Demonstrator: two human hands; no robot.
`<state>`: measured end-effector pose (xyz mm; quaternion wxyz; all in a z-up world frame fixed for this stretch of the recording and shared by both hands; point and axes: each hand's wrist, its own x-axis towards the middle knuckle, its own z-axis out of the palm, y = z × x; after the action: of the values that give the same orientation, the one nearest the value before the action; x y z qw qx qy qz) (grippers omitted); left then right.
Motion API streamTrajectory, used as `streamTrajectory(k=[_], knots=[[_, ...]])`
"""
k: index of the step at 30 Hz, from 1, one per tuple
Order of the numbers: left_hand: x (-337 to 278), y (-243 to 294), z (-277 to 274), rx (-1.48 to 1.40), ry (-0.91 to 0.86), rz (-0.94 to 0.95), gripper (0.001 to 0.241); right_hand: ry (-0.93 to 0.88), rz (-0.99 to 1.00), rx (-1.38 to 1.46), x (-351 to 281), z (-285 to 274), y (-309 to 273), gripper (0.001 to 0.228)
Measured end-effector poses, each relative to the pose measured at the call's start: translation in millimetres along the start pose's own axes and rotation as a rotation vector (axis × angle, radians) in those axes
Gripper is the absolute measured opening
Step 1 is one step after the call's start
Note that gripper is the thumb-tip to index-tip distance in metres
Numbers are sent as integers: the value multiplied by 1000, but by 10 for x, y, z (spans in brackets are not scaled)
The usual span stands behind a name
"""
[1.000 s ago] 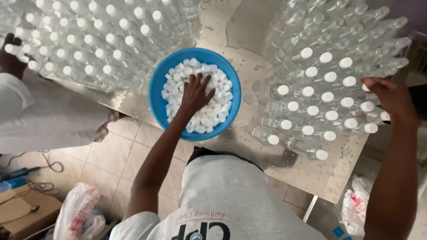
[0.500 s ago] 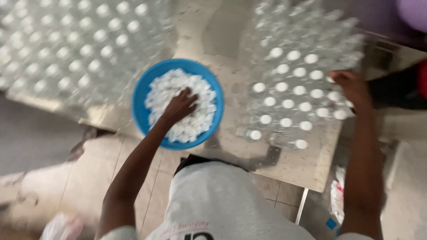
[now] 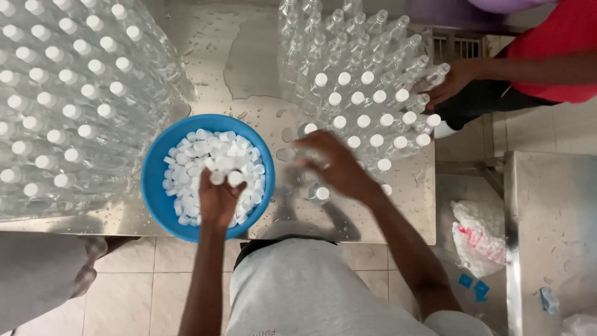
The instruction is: Manually placing plastic caps onto the necks of filled water bottles at a production station.
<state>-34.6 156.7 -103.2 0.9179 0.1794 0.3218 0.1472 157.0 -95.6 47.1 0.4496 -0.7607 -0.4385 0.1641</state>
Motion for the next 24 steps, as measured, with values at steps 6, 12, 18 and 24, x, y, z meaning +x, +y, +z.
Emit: streamTrajectory(k=[6, 12, 18, 24], knots=[[-184, -421, 141, -46, -211, -26, 36, -329, -125, -54, 404, 790, -336, 47], [-518, -119, 280, 12, -189, 51, 28, -390, -172, -134, 521, 1044, -143, 51], [-315, -300, -126, -262, -166, 35, 27, -222, -194, -91, 550, 1479, -40, 46], [-620, -19, 781, -1030, -235, -109, 23, -36, -223, 47, 396, 1631, -679, 40]])
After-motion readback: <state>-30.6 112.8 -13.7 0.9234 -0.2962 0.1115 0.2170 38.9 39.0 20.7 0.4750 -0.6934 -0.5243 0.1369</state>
